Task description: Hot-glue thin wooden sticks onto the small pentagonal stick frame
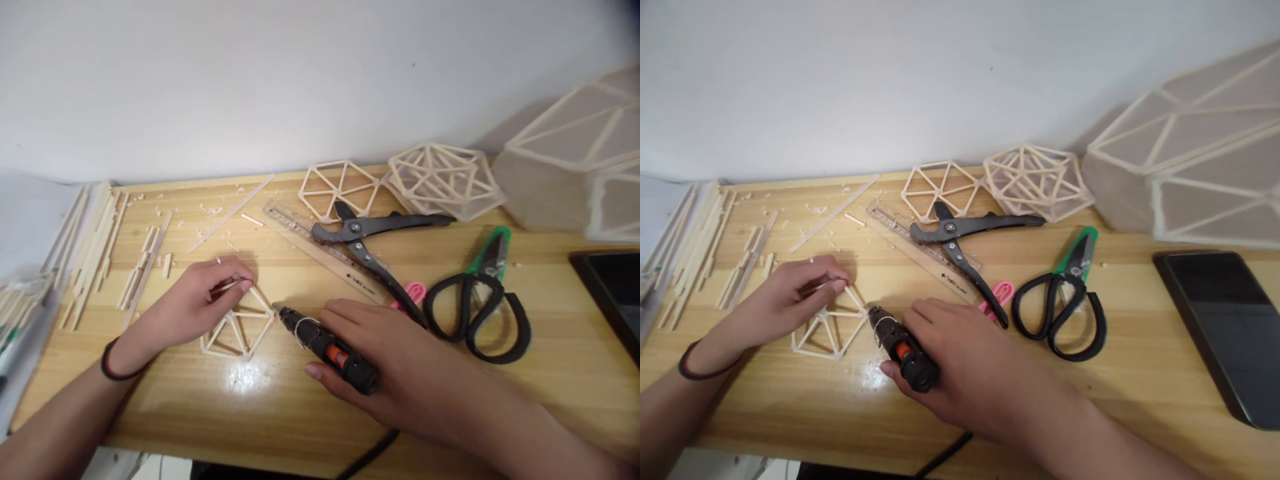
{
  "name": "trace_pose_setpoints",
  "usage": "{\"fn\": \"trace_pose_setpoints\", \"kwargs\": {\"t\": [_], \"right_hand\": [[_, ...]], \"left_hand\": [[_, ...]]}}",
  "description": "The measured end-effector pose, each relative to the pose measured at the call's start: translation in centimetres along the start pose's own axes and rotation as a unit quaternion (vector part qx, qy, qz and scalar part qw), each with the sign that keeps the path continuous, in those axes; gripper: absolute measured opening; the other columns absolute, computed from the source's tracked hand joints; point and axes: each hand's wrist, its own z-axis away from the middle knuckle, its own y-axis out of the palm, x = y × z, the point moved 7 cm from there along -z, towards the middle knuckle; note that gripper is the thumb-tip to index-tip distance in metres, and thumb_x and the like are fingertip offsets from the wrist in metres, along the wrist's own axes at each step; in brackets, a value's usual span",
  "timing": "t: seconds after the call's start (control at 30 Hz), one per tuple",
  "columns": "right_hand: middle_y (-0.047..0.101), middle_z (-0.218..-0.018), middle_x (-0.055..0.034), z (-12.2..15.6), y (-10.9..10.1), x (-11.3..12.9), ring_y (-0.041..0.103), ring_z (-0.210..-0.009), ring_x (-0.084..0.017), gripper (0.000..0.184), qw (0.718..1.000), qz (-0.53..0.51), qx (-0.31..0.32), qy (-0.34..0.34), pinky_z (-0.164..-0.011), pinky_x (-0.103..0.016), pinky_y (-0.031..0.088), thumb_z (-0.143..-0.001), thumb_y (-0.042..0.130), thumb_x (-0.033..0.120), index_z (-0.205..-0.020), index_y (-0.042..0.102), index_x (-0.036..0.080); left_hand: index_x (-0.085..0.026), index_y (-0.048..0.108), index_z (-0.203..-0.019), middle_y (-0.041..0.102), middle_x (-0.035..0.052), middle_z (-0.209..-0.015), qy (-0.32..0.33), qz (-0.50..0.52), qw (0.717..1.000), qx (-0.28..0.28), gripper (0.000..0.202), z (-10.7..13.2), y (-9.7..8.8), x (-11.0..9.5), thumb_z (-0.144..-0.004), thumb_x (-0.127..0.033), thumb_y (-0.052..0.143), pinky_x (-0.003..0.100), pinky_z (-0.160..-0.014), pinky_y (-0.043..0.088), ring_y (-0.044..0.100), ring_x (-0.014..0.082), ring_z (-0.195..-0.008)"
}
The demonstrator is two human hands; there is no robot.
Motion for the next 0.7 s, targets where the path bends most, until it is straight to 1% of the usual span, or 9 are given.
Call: {"fn": "trace_pose_setpoints", "kwargs": {"t": [0.17,0.33,0.43,0.57,0.7], "right_hand": [[0.064,-0.089,-0.0036,-0.1,0.1,-0.1,0.064,-0.084,-0.024,0.019,1.0,-0.013,-0.005,-0.002,-0.072,-0.035,0.045,-0.096,0.061,0.038,-0.087,0.056,0.022],[0.064,-0.088,-0.0044,-0.2,-0.1,-0.1,0.063,-0.083,-0.024,0.021,1.0,-0.022,-0.013,-0.004,-0.071,-0.035,0.045,-0.096,0.061,0.038,-0.086,0.056,0.021],[0.064,-0.088,-0.0053,-0.3,0.0,-0.1,0.063,-0.084,-0.024,0.02,1.0,-0.025,-0.01,-0.004,-0.072,-0.034,0.045,-0.096,0.061,0.038,-0.086,0.057,0.021],[0.064,-0.091,-0.006,-0.4,0.1,-0.2,0.063,-0.087,-0.025,0.021,1.0,-0.03,-0.009,0.002,-0.076,-0.036,0.046,-0.097,0.059,0.039,-0.089,0.058,0.02],[0.064,-0.091,-0.0055,-0.5,0.0,-0.3,0.062,-0.087,-0.024,0.021,0.999,-0.033,-0.006,0.003,-0.077,-0.036,0.046,-0.097,0.059,0.039,-0.089,0.058,0.02]], "left_hand": [[-0.018,0.066,-0.097,0.065,-0.0014,-0.084,-0.001,-0.012,1.0,0.004,0.015,0.2,0.3,-0.1,-0.101,-0.02,0.052,0.019,-0.061,0.042,0.057,0.009,-0.067],[-0.018,0.066,-0.098,0.066,-0.0009,-0.086,0.007,-0.014,1.0,0.0,0.014,0.1,0.2,-0.2,-0.101,-0.019,0.052,0.019,-0.065,0.043,0.059,0.0099,-0.071],[-0.018,0.066,-0.097,0.067,-0.0013,-0.085,0.011,-0.005,1.0,-0.001,0.015,0.0,0.1,-0.1,-0.101,-0.019,0.052,0.019,-0.065,0.043,0.059,0.0099,-0.071],[-0.019,0.066,-0.101,0.069,0.0001,-0.091,-0.014,0.011,1.0,0.004,0.016,0.1,0.3,0.5,-0.101,-0.024,0.051,0.02,-0.066,0.045,0.061,0.0113,-0.073],[-0.018,0.065,-0.097,0.067,0.0002,-0.087,-0.045,0.031,0.998,0.012,0.018,0.3,0.5,0.9,-0.101,-0.027,0.05,0.021,-0.061,0.043,0.057,0.0115,-0.068]]}}
